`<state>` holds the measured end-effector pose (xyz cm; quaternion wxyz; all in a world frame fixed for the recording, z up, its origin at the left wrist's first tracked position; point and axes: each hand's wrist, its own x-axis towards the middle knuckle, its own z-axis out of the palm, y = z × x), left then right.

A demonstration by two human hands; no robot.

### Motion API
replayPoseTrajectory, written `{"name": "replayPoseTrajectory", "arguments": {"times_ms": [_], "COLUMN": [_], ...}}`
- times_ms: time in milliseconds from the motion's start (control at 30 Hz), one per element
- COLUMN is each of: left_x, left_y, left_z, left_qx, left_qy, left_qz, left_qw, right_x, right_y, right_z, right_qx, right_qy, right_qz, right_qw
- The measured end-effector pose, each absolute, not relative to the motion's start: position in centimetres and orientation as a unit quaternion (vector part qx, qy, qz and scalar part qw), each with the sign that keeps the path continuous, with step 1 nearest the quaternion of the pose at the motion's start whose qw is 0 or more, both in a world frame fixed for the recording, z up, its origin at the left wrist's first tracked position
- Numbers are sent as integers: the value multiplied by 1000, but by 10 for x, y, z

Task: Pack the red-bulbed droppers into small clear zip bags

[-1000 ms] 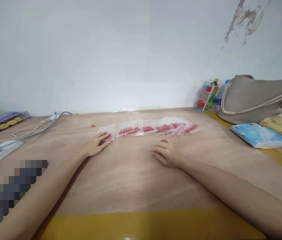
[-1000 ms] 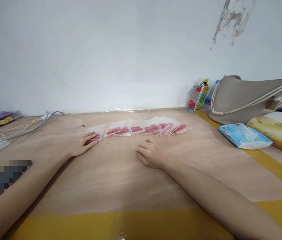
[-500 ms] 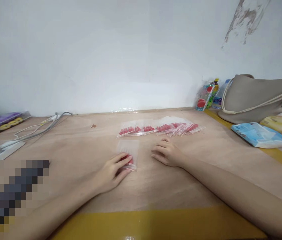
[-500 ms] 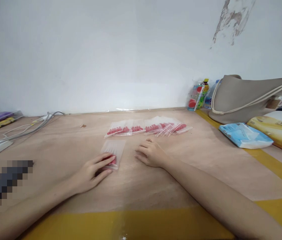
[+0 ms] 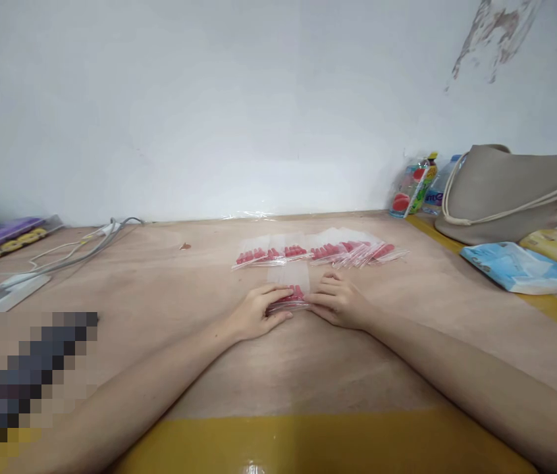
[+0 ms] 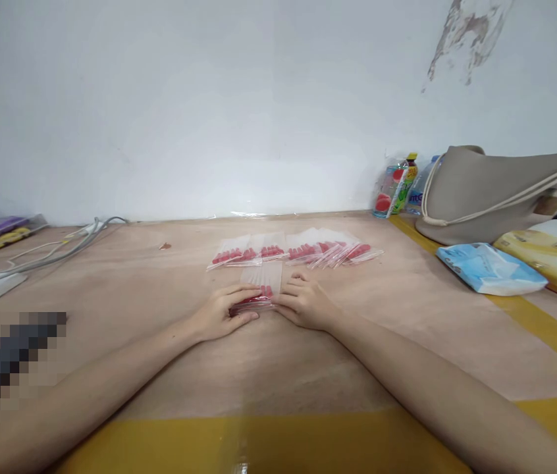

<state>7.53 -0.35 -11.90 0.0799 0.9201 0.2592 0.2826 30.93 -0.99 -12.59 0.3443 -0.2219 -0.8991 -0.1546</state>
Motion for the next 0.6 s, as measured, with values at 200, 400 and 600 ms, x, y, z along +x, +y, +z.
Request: {"name": "replayPoseTrajectory", "arguments": {"times_ms": [200, 400, 600], "left_x": [69, 72, 67], "left_y": [-4, -7, -6], "left_z": [-118, -117, -120], "left_qx": [921, 919, 918], "left_qy": [237, 241, 234], "left_qz": [303, 307, 317], "left_qw": [58, 53, -38], "right_x": [309, 313, 316], "right_y": [-13, -11, -11], "right_z": [-122, -128, -125], "right_qx": [-217, -232, -242], "right_qy": [-894, -889, -876], "right_qz": [-227, -232, -238], "right_qw": [320, 319, 344]}}
